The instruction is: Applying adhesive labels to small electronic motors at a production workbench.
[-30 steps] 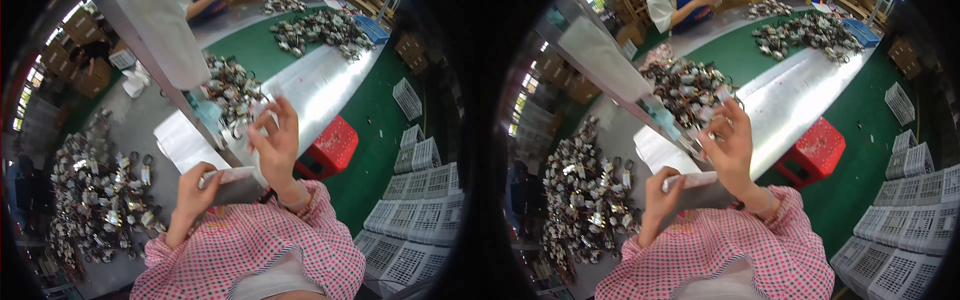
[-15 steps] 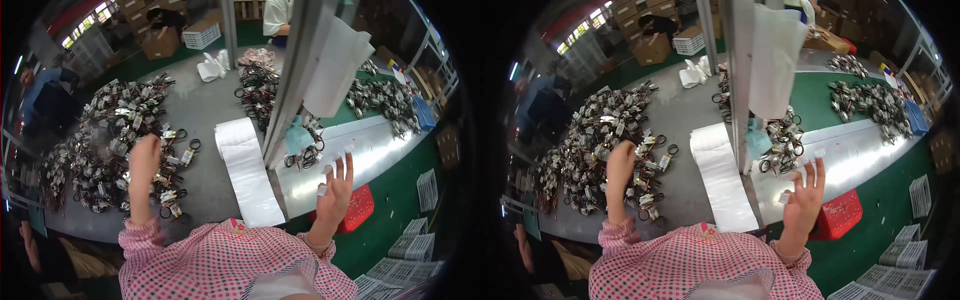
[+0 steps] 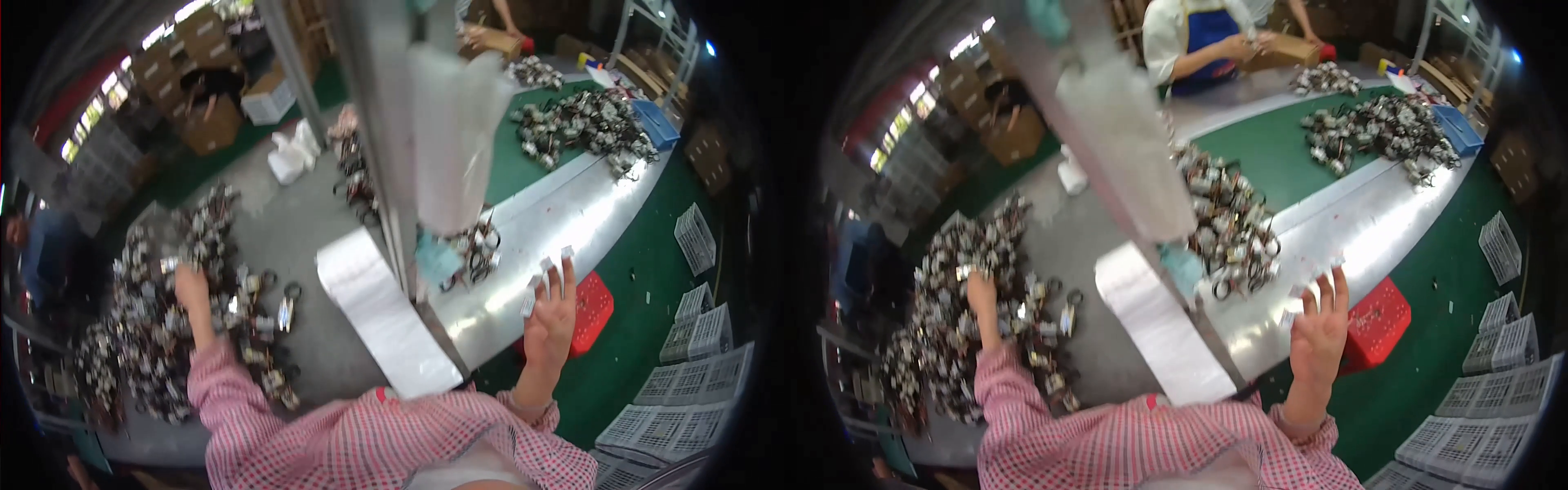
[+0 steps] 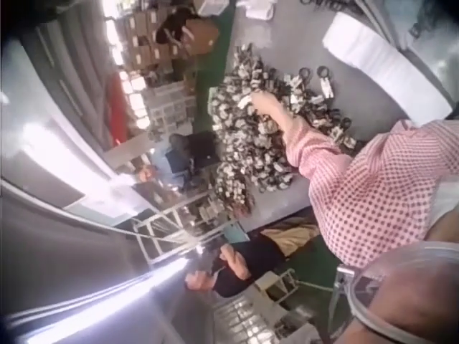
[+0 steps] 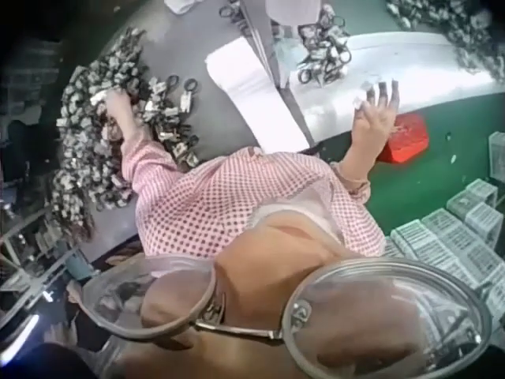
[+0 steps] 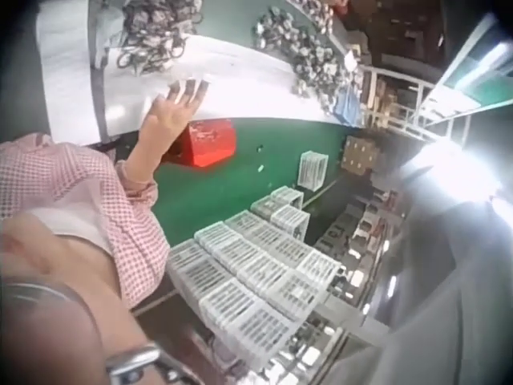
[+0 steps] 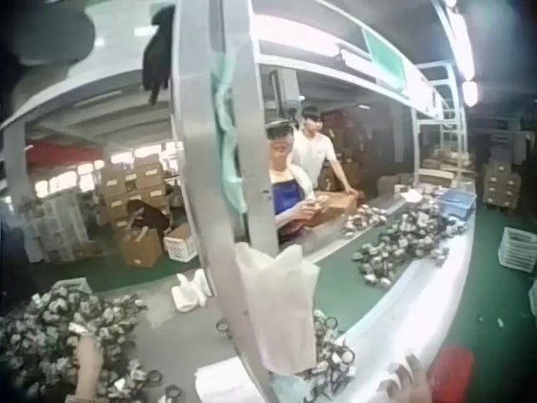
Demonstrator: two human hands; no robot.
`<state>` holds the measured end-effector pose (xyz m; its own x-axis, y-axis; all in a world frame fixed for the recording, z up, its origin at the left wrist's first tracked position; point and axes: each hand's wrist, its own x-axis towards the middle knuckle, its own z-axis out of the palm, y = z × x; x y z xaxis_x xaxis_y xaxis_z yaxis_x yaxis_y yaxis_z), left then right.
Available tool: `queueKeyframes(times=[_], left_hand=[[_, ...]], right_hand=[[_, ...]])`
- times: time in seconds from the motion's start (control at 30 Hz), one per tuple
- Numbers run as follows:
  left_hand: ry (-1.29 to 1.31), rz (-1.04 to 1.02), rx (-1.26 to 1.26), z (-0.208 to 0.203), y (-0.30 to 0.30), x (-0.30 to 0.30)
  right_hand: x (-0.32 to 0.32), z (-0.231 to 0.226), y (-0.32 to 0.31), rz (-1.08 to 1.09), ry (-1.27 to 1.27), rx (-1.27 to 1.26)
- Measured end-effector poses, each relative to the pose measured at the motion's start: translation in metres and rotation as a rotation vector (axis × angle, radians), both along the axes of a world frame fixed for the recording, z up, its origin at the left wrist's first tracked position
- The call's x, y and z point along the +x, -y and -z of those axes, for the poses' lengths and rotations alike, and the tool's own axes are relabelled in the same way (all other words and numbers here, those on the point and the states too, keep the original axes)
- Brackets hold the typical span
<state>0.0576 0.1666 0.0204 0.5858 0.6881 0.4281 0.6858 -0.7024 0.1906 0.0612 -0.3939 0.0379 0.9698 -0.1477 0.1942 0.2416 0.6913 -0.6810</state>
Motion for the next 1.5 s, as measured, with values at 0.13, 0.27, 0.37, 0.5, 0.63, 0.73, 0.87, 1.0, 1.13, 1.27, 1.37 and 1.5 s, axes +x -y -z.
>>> queueKeyframes(times=[0.13, 0.27, 0.37, 0.5, 0.63, 0.73, 0.87, 1.0, 1.13, 1.27, 1.37, 1.5], left_hand=[[0.237, 0.038, -0.015, -0.014, -0.002, -0.004], [0.448, 0.227, 0.025, -0.043, -0.001, -0.016], [0.777, 0.464, -0.334, -0.062, 0.034, -0.018], [1.088, 0.849, -1.052, -0.074, 0.071, -0.025], [1.22, 1.245, -1.748, -0.07, 0.165, -0.017], [0.992, 1.424, -2.153, -0.069, 0.208, -0.014], [0.325, 0.948, -2.377, -0.059, 0.271, -0.017], [-0.046, 1.395, -2.156, -0.067, 0.317, -0.021], [0.07, 1.474, -1.581, -0.098, 0.355, -0.023], [0.289, 1.579, -1.594, -0.106, 0.375, -0.012], [0.403, 1.547, -1.369, -0.114, 0.388, -0.011], [0.476, 1.493, -0.955, -0.107, 0.386, -0.011]], right_hand=[[0.016, 0.015, 0.0, 0.032, -0.061, -0.025], [0.016, 0.009, -0.007, 0.019, -0.054, 0.039], [0.015, 0.005, -0.015, -0.006, -0.062, 0.091], [0.006, -0.01, -0.014, -0.025, -0.031, 0.092], [0.004, -0.013, -0.014, 0.008, -0.016, 0.056], [0.0, -0.019, -0.012, 0.009, 0.032, 0.03], [-0.009, -0.027, -0.008, 0.046, -0.012, 0.009], [-0.019, -0.042, -0.011, 0.05, 0.081, 0.007], [-0.024, -0.075, -0.019, 0.043, 0.128, -0.011], [-0.021, -0.097, -0.028, -0.015, 0.248, 0.027], [-0.014, -0.107, -0.036, -0.007, 0.291, 0.011], [-0.007, -0.104, -0.044, 0.023, 0.353, -0.074]])
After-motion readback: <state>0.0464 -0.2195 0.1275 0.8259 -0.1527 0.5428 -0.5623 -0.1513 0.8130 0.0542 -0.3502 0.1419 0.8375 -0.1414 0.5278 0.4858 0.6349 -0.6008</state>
